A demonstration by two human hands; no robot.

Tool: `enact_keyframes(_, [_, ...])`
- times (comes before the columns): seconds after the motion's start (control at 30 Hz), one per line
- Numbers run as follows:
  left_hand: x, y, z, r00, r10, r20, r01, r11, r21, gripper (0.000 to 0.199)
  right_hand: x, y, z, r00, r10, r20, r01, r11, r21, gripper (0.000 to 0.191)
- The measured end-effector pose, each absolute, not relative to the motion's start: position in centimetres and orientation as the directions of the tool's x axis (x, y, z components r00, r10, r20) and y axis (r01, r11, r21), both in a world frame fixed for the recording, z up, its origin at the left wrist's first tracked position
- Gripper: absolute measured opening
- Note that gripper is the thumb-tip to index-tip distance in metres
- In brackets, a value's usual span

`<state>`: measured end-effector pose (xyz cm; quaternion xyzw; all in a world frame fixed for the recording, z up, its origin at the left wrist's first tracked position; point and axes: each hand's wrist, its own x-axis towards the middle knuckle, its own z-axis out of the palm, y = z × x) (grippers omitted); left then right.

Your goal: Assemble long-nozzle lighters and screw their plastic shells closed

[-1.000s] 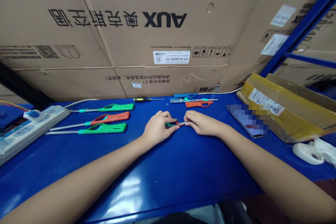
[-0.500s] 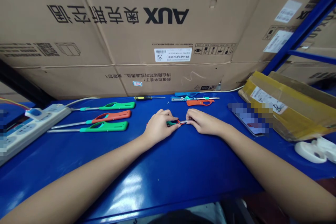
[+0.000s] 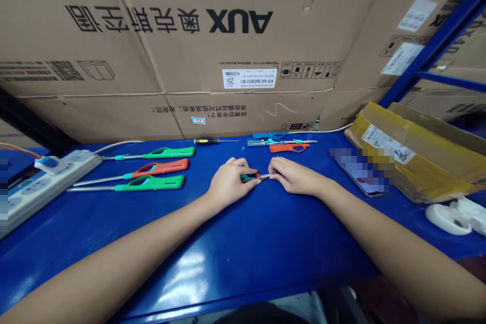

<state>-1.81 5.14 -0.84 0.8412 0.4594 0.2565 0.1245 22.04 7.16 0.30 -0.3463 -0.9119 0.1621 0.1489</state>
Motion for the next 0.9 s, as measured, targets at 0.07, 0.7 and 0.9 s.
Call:
enact_keyframes(0.07, [-1.8,5.2,-0.8,0.448,0.837,0.314,0.709,-0.546,0.446,0.027,22.1,7.3,0.3,-0.715,0.681,0.158,0.580,0.703,-0.411,0.007])
enact_keyframes(0.7, [-5.9,3.4,2.5,0.475,0.876,0.089,0.828,-0.478,0.294,0.053,23.7,7.5,2.7,-0.713,0.694,0.101,0.616,0.689,-0.381,0.004])
enact_keyframes(0.9, [-7.4,2.5,0.4,0.444,0.862,0.245,0.729,-0.506,0.461,0.035,20.8,6.0,2.6,-0.681,0.690,0.245,0.617,0.721,-0.316,0.013])
